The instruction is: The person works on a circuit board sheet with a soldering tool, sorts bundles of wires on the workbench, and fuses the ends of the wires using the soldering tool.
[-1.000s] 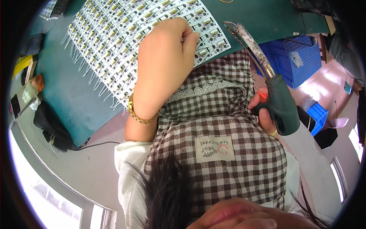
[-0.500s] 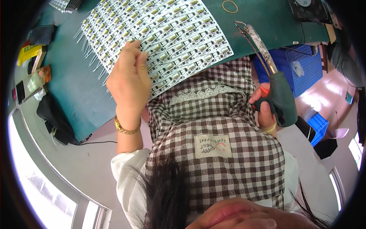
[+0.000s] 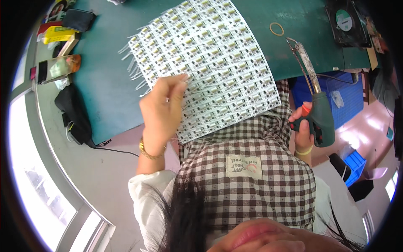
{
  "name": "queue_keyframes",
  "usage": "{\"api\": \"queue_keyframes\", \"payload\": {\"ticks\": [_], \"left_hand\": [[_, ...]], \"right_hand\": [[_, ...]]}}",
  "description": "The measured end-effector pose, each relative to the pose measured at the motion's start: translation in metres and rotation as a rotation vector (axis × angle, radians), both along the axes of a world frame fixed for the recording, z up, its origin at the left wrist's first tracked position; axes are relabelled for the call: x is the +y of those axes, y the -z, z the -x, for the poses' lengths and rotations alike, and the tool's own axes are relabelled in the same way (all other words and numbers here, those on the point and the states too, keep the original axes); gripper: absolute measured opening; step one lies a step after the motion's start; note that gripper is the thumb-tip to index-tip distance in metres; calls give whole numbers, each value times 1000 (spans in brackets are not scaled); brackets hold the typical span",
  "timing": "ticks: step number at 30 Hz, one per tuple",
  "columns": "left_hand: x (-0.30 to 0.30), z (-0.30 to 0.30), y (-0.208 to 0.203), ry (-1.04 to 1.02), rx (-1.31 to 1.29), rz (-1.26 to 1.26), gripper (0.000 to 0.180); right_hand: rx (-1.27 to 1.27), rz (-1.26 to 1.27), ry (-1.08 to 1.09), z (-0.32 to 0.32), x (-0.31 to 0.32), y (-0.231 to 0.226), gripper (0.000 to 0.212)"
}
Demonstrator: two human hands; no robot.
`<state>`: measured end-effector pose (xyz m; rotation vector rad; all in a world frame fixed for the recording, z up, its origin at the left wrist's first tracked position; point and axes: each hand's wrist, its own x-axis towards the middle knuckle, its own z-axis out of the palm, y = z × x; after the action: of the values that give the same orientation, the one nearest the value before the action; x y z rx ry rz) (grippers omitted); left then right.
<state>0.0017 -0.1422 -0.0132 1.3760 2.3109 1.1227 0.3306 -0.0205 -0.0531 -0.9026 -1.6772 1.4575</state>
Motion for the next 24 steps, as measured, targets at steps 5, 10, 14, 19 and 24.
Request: {"api": "queue_keyframes", "payload": {"ticks": [5, 10, 14, 19, 24], "left_hand": [[65, 84, -17, 34, 110, -186, 13], [176, 157, 17, 100, 500, -330, 18], [211, 175, 49, 8, 564, -224, 16], [210, 189, 59, 56, 616, -155, 16], [165, 175, 18, 248, 472, -107, 20]], "right_hand": [[24, -71, 1, -3, 5, -1, 41], [33, -67, 51, -11, -5, 7, 40], [47, -139, 65, -11, -13, 8, 40], [35, -130, 175, -2, -15, 5, 41], [79, -74, 124, -3, -4, 7, 39]]}}
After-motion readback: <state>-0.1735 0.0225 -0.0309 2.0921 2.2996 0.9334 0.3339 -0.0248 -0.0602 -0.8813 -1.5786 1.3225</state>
